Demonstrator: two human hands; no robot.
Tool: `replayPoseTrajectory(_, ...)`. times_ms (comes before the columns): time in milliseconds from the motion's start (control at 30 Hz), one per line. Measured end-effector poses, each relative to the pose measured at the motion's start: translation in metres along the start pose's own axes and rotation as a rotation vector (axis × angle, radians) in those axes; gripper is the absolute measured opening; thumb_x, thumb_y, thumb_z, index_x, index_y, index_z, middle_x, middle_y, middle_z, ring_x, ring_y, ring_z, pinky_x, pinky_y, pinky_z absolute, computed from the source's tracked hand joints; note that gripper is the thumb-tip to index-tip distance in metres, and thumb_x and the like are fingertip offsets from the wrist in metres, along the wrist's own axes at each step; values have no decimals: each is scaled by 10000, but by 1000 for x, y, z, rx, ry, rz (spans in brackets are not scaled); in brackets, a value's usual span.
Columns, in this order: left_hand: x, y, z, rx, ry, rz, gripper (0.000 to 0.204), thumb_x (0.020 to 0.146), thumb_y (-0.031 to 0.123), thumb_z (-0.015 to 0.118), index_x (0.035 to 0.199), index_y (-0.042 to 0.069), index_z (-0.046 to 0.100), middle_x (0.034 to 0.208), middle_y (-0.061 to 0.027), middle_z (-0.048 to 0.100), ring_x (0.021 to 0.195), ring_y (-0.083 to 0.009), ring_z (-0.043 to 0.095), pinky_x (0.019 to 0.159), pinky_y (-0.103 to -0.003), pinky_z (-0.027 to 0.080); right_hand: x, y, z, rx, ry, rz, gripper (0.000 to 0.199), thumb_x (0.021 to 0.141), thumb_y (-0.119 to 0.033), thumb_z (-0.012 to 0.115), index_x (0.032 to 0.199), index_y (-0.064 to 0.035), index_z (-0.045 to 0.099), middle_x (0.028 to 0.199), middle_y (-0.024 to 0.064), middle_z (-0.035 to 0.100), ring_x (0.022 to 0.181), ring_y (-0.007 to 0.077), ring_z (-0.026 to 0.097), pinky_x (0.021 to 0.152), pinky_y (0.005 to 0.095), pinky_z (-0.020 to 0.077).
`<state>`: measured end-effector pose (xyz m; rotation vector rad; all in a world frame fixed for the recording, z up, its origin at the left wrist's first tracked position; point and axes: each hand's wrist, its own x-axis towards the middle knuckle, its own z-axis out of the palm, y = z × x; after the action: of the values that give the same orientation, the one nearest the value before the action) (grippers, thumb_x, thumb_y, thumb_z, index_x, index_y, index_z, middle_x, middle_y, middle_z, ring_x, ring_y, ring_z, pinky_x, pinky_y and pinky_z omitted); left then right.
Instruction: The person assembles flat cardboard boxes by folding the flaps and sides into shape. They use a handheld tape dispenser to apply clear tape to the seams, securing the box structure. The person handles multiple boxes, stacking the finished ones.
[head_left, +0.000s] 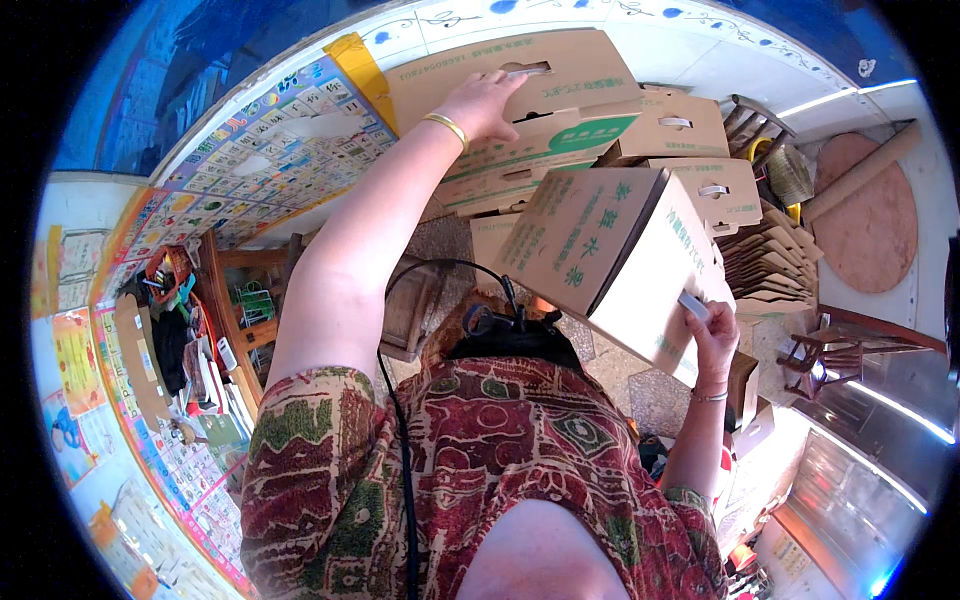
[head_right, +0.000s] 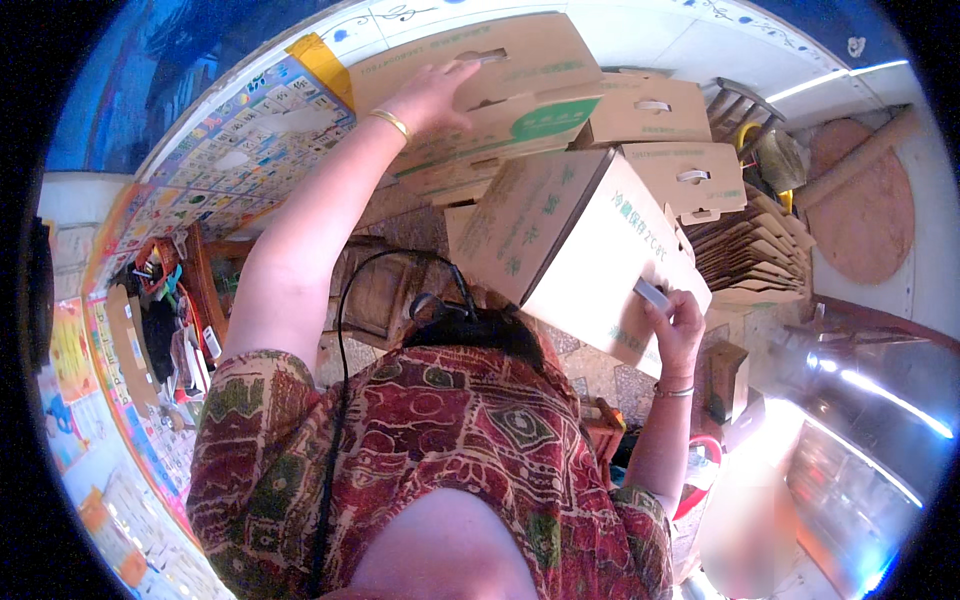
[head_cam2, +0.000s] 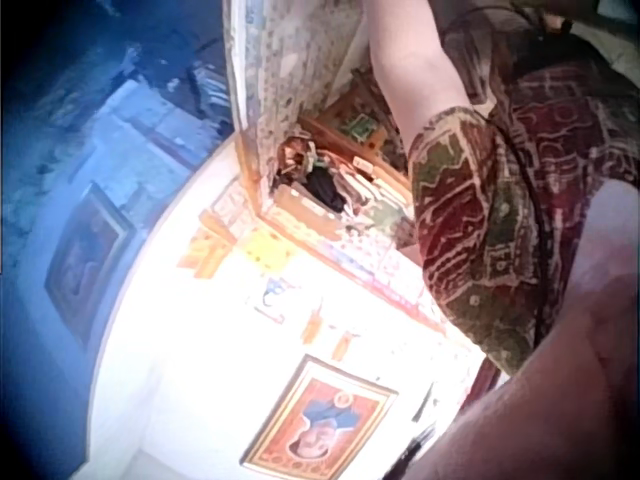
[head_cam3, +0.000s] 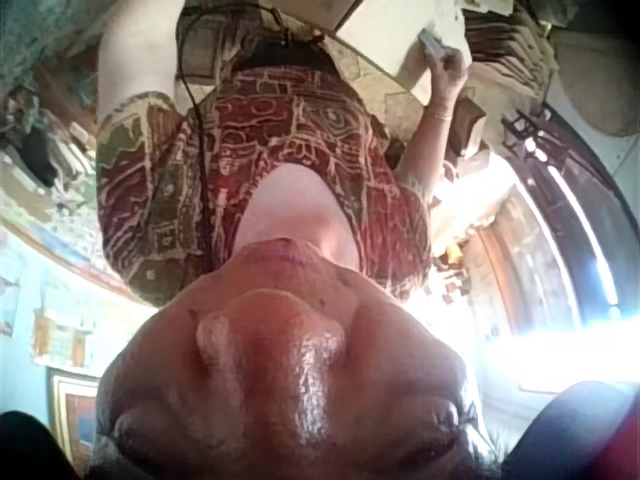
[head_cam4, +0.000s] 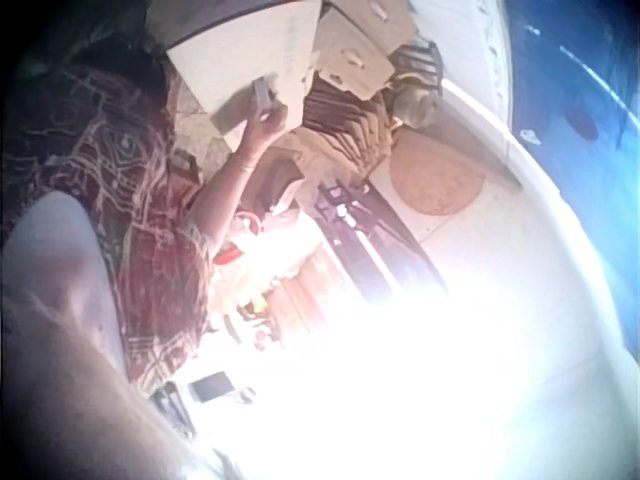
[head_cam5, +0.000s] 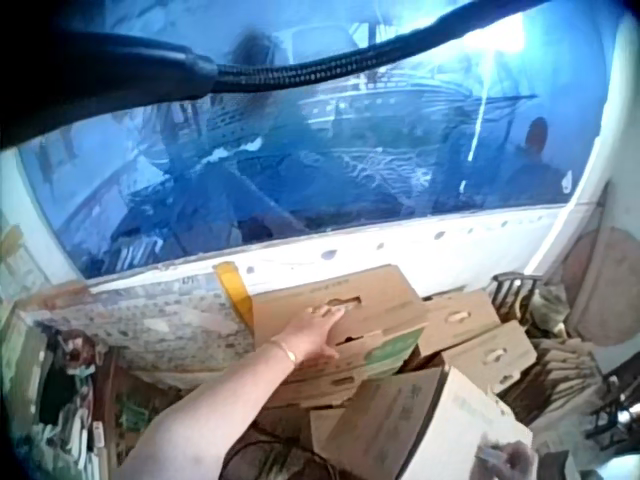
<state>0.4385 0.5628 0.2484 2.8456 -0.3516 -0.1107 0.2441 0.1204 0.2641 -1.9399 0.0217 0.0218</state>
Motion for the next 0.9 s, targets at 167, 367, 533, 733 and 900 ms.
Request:
replayPoseTrajectory(167, 19, -26, 11, -264, -49, -59, 759, 718, 387, 710, 1351, 121, 386, 1412, -161, 297, 1276, -340, 328, 1058, -401, 309, -16, 16, -13, -119, 21, 4, 222, 729, -66, 731, 721, -70, 509, 671, -60, 450, 639, 46, 420, 593, 190, 373)
replayPoseTrajectory(367, 18, -20, 28, -170, 154, -68, 701, 706, 426, 707, 1261, 72, 466, 1289, -166, 442, 1165, -310, 468, 972, -377, 400, -39, 28, -37, -107, 139, 141, 207, 736, -33, 726, 776, -57, 524, 700, -56, 470, 655, 46, 441, 612, 185, 384)
replayPoseTrajectory(533, 18, 1, -10, -127, -16, -58, 672, 675, 384, 737, 1217, 70, 496, 1277, -196, 448, 1180, -365, 416, 985, -428, 356, -45, 28, -53, -122, 209, 130, 160, 773, -11, 685, 806, -69, 540, 742, -42, 549, 683, 37, 493, 643, 171, 397)
replayPoseTrajectory(733, 30, -4, -5, -251, -226, -147, 805, 667, 436, 742, 1293, 65, 398, 1312, -199, 425, 1204, -364, 400, 1003, -421, 350, -42, 26, -48, -124, 295, 184, 175, 734, -27, 717, 759, -50, 545, 715, -50, 491, 674, 43, 446, 624, 182, 386)
replayPoseTrajectory(900, 40, -8, 7, -26, -178, -54, 724, 602, 421, 792, 1104, -19, 512, 1112, -187, 549, 1022, -306, 525, 875, -366, 427, -44, 46, -54, -213, 258, 69, 183, 754, -12, 697, 766, -64, 523, 694, -61, 465, 636, 27, 424, 592, 164, 361)
